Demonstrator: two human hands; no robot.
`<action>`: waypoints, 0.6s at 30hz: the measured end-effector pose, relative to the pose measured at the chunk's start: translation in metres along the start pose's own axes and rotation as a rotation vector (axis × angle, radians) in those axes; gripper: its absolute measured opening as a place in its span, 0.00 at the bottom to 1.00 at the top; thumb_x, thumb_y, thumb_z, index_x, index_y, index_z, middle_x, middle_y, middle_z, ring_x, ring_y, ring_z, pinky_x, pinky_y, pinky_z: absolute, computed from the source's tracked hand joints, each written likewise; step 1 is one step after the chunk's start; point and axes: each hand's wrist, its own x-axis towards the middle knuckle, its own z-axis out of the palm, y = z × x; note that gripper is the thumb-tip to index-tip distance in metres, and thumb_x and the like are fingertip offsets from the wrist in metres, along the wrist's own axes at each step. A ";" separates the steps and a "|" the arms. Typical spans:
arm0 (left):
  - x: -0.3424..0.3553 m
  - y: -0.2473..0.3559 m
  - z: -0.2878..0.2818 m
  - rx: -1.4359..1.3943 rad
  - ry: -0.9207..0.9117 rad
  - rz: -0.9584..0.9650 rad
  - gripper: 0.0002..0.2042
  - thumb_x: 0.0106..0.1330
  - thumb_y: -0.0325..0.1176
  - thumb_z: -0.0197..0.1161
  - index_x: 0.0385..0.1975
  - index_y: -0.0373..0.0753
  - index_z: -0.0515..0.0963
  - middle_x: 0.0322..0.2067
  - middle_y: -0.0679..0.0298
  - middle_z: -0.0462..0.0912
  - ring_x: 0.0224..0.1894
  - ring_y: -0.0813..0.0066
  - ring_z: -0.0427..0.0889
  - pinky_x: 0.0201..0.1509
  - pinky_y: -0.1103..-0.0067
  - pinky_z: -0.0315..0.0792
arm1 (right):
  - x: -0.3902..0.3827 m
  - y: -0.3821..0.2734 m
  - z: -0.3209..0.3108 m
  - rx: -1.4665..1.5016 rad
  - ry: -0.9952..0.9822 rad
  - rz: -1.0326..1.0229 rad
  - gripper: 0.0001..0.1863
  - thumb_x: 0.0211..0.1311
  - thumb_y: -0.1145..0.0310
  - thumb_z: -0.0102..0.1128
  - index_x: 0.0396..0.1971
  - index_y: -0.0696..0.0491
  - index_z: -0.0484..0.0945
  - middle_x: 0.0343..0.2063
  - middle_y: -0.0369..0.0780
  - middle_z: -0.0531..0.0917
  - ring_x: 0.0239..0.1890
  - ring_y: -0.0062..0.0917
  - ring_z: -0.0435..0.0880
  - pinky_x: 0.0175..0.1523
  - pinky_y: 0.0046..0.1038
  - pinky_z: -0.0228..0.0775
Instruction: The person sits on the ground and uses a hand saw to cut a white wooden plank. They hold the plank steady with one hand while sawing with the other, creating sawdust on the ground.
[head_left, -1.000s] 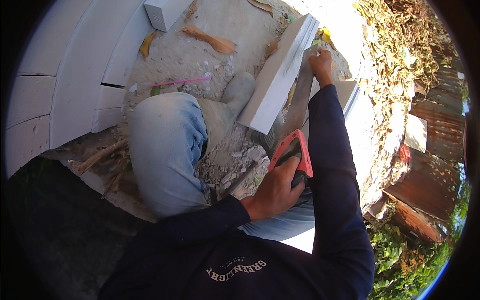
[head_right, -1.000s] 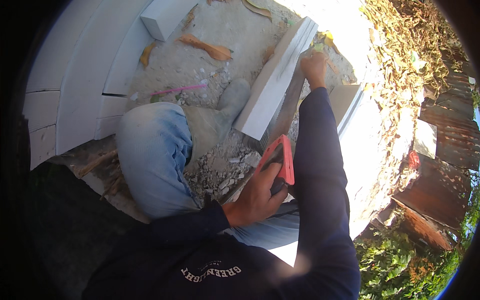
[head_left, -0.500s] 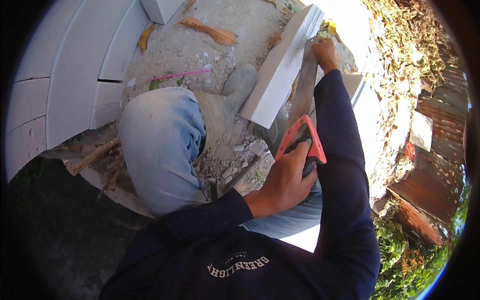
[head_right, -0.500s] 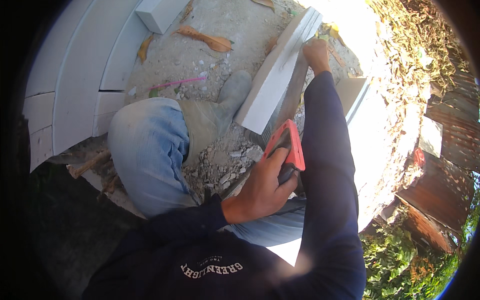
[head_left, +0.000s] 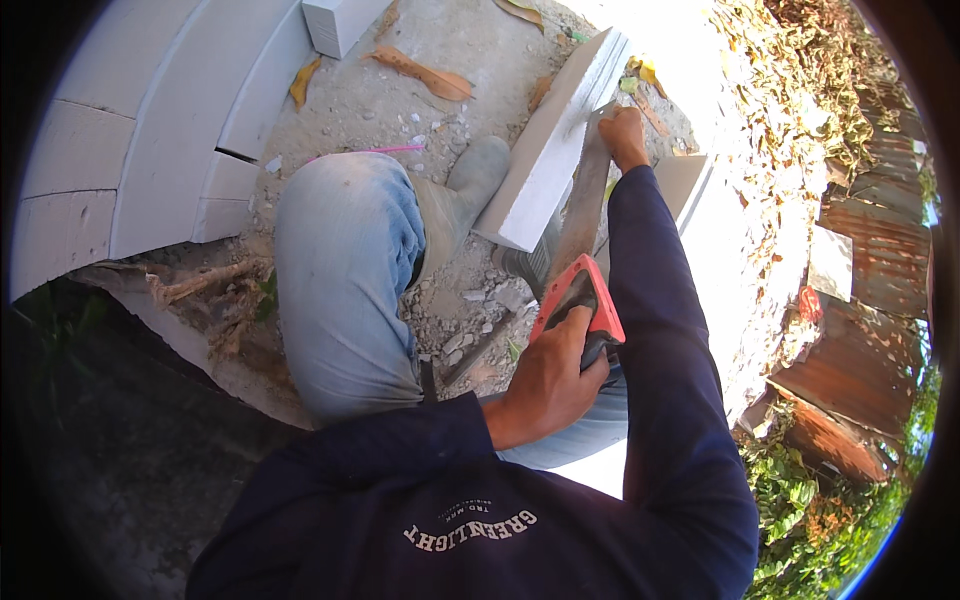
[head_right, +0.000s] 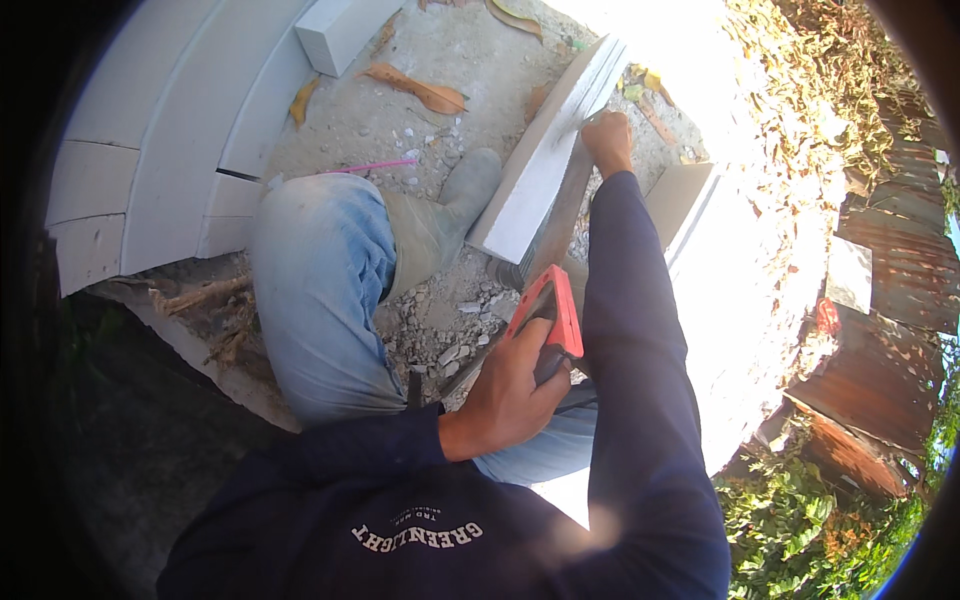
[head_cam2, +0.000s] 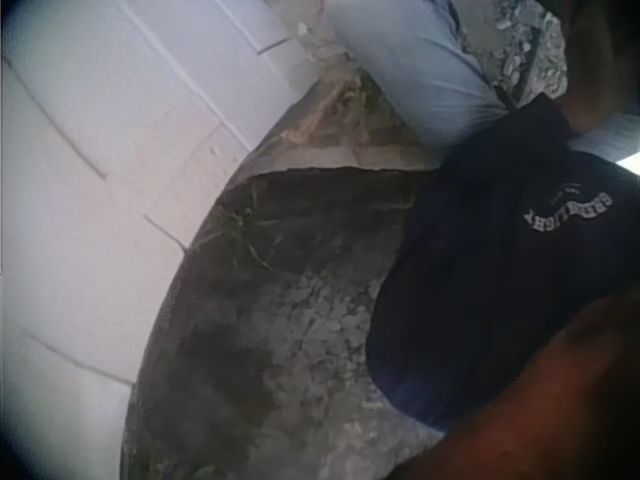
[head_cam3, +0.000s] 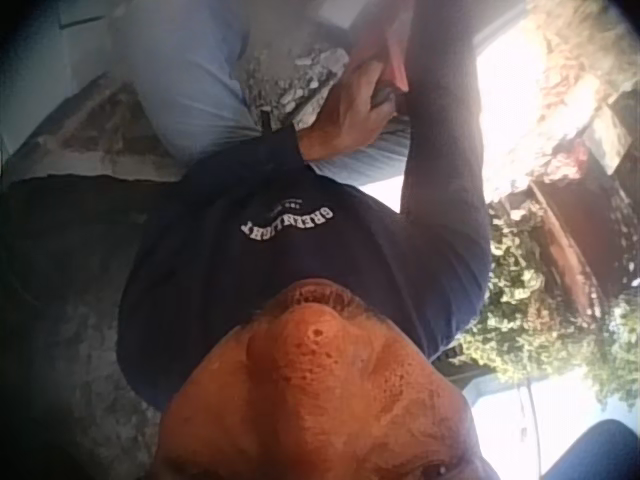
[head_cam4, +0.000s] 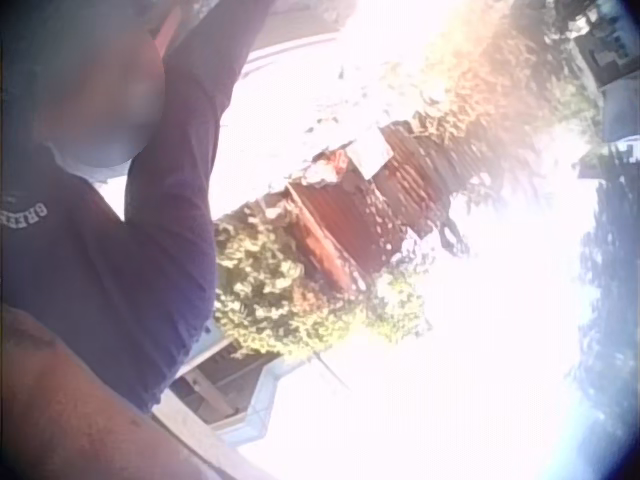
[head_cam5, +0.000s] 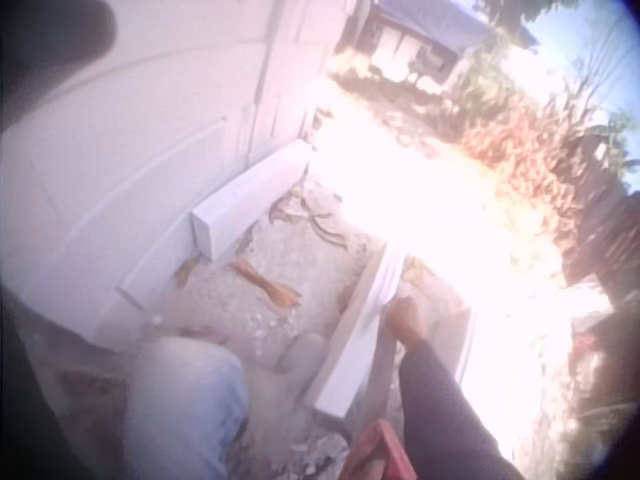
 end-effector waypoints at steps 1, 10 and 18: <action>-0.006 0.000 -0.002 0.012 0.010 0.007 0.15 0.61 0.27 0.61 0.44 0.28 0.67 0.29 0.40 0.77 0.35 0.39 0.80 0.39 0.57 0.71 | -0.009 -0.009 0.000 0.041 -0.024 0.030 0.17 0.51 0.69 0.59 0.39 0.63 0.83 0.42 0.58 0.84 0.50 0.50 0.83 0.56 0.40 0.74; -0.063 0.000 -0.009 0.058 -0.035 -0.005 0.14 0.61 0.26 0.61 0.43 0.30 0.68 0.28 0.42 0.77 0.34 0.41 0.79 0.38 0.59 0.70 | -0.076 -0.014 0.001 0.159 0.044 0.059 0.14 0.47 0.73 0.58 0.36 0.63 0.82 0.39 0.59 0.84 0.47 0.51 0.84 0.53 0.40 0.74; -0.048 0.000 -0.015 0.005 -0.010 0.119 0.13 0.60 0.25 0.62 0.43 0.30 0.69 0.29 0.44 0.77 0.34 0.43 0.79 0.38 0.60 0.71 | -0.058 -0.020 -0.019 0.158 0.035 0.045 0.16 0.48 0.74 0.56 0.36 0.66 0.81 0.37 0.61 0.83 0.45 0.51 0.84 0.51 0.40 0.74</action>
